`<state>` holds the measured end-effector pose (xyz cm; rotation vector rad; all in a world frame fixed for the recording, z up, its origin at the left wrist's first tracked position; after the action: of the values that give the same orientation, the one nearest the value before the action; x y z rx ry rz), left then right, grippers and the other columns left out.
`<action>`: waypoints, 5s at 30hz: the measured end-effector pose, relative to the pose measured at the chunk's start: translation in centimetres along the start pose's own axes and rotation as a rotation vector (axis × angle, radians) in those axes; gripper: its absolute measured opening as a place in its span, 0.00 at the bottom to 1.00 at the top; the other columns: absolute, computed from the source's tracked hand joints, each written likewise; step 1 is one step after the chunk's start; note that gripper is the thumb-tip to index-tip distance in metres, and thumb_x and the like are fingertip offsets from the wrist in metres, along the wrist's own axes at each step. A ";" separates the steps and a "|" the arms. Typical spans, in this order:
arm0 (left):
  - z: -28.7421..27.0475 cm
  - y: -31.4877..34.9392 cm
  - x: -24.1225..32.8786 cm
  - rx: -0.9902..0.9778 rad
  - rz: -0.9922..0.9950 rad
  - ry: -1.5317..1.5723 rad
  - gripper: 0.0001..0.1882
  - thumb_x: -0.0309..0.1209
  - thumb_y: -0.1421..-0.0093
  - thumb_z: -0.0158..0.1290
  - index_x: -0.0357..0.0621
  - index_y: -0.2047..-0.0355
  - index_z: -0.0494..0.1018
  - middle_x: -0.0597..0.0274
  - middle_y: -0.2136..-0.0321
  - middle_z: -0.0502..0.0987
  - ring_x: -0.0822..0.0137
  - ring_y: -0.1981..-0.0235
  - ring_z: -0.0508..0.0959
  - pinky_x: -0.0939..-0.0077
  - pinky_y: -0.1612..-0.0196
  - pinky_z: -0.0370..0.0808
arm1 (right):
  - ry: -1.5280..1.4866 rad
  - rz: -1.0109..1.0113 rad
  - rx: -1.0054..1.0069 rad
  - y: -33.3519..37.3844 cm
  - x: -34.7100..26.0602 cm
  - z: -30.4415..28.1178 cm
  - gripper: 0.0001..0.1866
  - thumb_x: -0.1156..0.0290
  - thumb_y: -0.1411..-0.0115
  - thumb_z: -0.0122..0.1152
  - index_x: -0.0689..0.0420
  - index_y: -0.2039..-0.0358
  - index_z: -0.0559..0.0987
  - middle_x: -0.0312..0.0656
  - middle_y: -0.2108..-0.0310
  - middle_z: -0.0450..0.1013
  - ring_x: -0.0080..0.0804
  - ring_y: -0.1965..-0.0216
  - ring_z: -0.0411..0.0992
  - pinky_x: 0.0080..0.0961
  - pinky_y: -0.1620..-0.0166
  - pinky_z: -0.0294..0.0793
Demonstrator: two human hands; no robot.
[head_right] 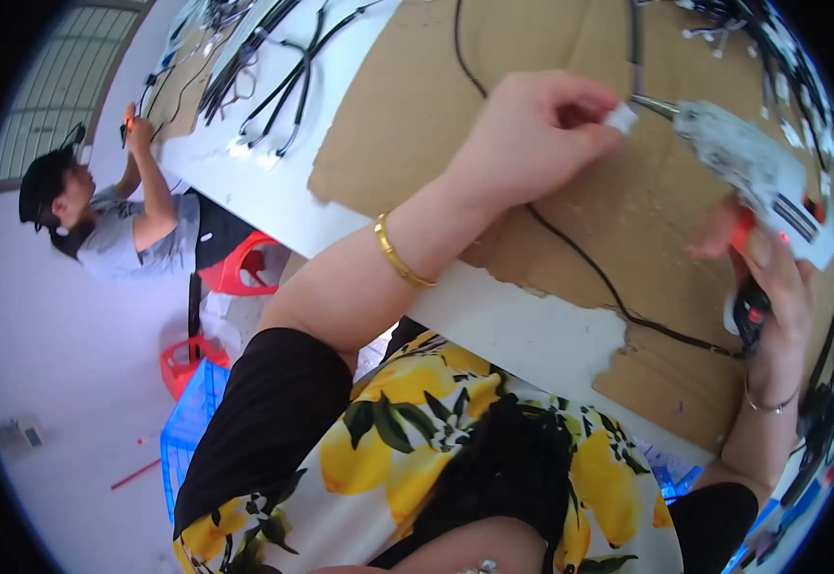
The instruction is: Assembling LED light strings by gluing components with a hot glue gun.
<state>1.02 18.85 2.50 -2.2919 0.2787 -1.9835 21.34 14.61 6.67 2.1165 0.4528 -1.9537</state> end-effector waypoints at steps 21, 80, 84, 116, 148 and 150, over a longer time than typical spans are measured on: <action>-33.0 6.5 3.9 0.484 0.294 -0.848 0.08 0.26 0.46 0.53 0.41 0.66 0.77 0.62 0.72 0.79 0.78 0.73 0.76 0.87 0.69 0.70 | -0.066 -0.075 -0.010 -0.7 1.1 -0.1 0.18 0.60 0.43 0.43 0.64 0.73 0.68 0.42 0.78 0.62 0.31 0.74 0.62 0.25 0.68 0.63; -22.9 2.7 0.7 0.538 0.254 -0.089 0.12 0.23 0.45 0.52 0.38 0.59 0.73 0.58 0.63 0.76 0.66 0.58 0.75 0.74 0.56 0.72 | -0.142 0.022 0.013 -0.3 3.2 -0.8 0.21 0.60 0.50 0.51 0.66 0.64 0.68 0.42 0.80 0.67 0.30 0.76 0.66 0.25 0.70 0.67; -18.4 0.8 0.8 0.515 0.251 0.118 0.11 0.21 0.47 0.54 0.34 0.61 0.73 0.57 0.65 0.77 0.73 0.64 0.75 0.83 0.56 0.70 | -0.131 0.054 0.002 -0.4 2.9 -0.3 0.21 0.61 0.51 0.52 0.66 0.63 0.69 0.42 0.80 0.69 0.32 0.75 0.69 0.25 0.69 0.68; 0.4 -0.8 0.8 0.072 0.242 -0.068 0.09 0.21 0.48 0.55 0.37 0.65 0.75 0.66 0.73 0.75 0.80 0.73 0.70 0.88 0.69 0.66 | 0.014 -0.118 -0.009 -0.2 -0.7 -0.5 0.10 0.71 0.46 0.53 0.63 0.66 0.72 0.39 0.77 0.73 0.21 0.72 0.70 0.17 0.67 0.67; 1.1 -0.5 1.2 0.001 0.283 -0.107 0.11 0.19 0.49 0.55 0.36 0.64 0.75 0.64 0.73 0.75 0.78 0.72 0.71 0.86 0.65 0.67 | 0.040 -0.013 -0.055 -0.4 0.5 -0.4 0.08 0.74 0.48 0.57 0.63 0.67 0.73 0.37 0.75 0.72 0.20 0.71 0.71 0.16 0.65 0.70; 1.1 -0.5 1.2 -0.001 0.285 -0.096 0.11 0.19 0.49 0.55 0.36 0.64 0.75 0.64 0.73 0.75 0.78 0.72 0.71 0.86 0.65 0.67 | 0.044 -0.029 -0.065 -0.4 0.3 -0.4 0.08 0.74 0.48 0.56 0.63 0.67 0.72 0.37 0.75 0.72 0.20 0.71 0.71 0.16 0.65 0.70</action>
<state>2.30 19.01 3.58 -2.1947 0.5618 -1.7306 21.54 15.12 6.43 2.1282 0.5512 -1.8842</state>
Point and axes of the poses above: each hand's wrist, its own y-axis away from the middle knuckle, its own z-axis out of the palm, x = y × z, the point moved 7 cm from there along -y, towards the middle knuckle
